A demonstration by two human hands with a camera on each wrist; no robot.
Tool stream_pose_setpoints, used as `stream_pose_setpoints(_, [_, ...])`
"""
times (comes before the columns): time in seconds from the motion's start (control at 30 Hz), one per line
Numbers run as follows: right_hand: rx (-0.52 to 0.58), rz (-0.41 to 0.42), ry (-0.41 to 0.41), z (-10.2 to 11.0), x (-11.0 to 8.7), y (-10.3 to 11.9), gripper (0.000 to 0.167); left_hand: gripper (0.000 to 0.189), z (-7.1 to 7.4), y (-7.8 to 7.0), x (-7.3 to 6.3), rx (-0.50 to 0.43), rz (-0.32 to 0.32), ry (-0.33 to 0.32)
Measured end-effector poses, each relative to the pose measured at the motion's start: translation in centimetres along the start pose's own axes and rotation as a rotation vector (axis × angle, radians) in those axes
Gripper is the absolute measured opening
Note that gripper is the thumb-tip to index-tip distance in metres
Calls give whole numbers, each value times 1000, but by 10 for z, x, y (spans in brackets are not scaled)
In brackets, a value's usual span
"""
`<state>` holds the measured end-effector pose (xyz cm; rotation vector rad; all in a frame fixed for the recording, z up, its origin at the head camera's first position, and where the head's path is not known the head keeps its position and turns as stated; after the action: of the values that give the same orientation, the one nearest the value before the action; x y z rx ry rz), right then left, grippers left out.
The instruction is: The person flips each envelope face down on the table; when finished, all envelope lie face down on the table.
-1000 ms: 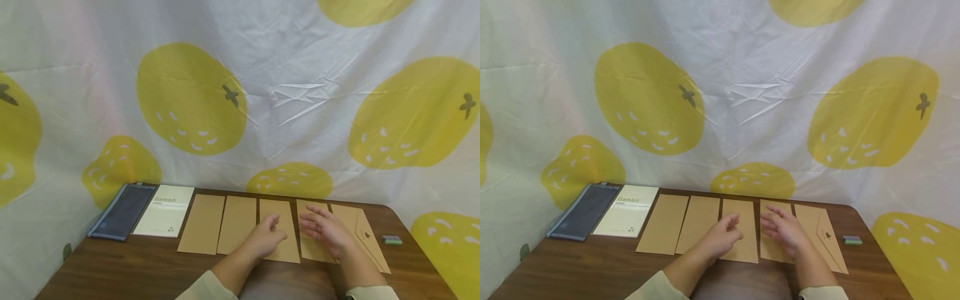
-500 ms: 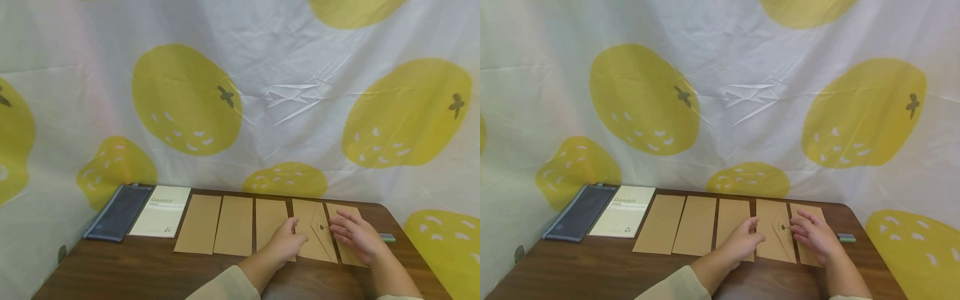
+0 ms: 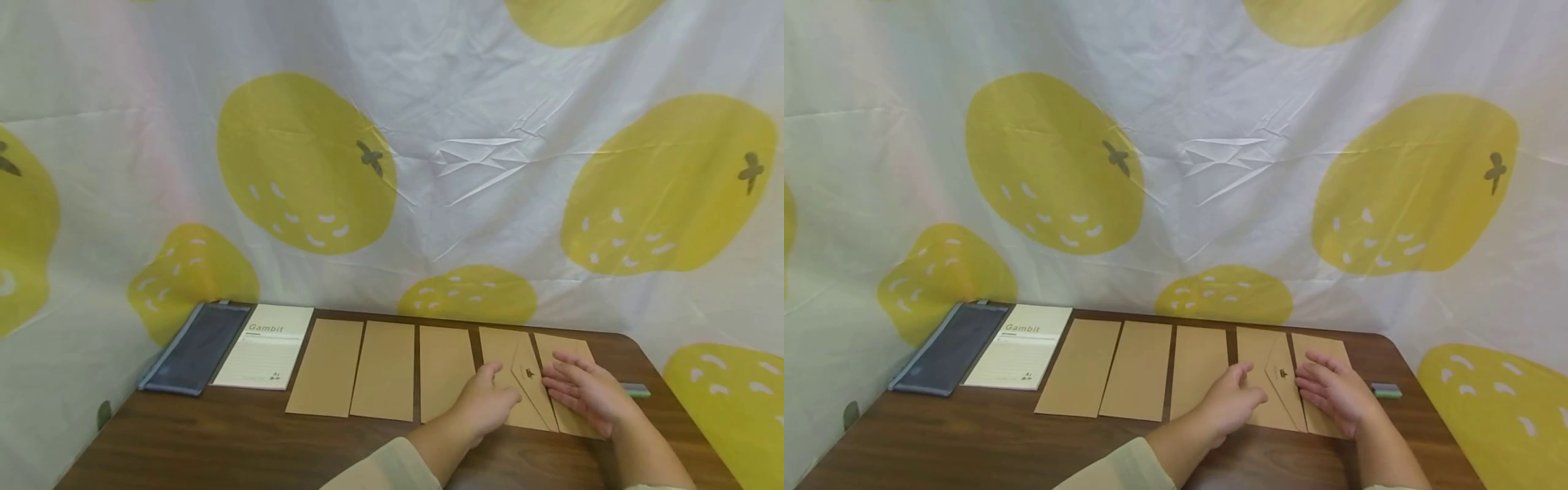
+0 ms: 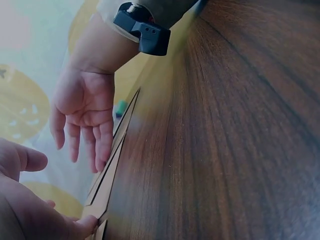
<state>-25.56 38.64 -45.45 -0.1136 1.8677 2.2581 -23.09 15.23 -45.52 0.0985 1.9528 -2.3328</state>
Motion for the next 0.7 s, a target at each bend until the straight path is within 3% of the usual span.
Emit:
stream_pose_setpoints(0.43, [106, 6, 32, 3, 1, 0, 71, 68, 1, 0, -2, -7, -6, 19])
stream_pose_setpoints(0.6, [28, 22, 8, 0, 0, 2, 74, 68, 2, -1, -4, 2, -7, 24])
stream_pose_setpoints(0.7, [-25, -8, -34, 1, -2, 5, 77, 70, 2, 0, -4, 6, -11, 22])
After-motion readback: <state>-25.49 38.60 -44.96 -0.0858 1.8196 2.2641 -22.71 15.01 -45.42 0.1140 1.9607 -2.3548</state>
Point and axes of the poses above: each hand's wrist, its own x-axis towards the middle knuckle, its own z-axis out of the back of the hand, y = z × x, the point moved 1 cm from there along x, towards the middle knuckle, and after that the axes turned 14 degrees about -y, right-handed, at the moved point
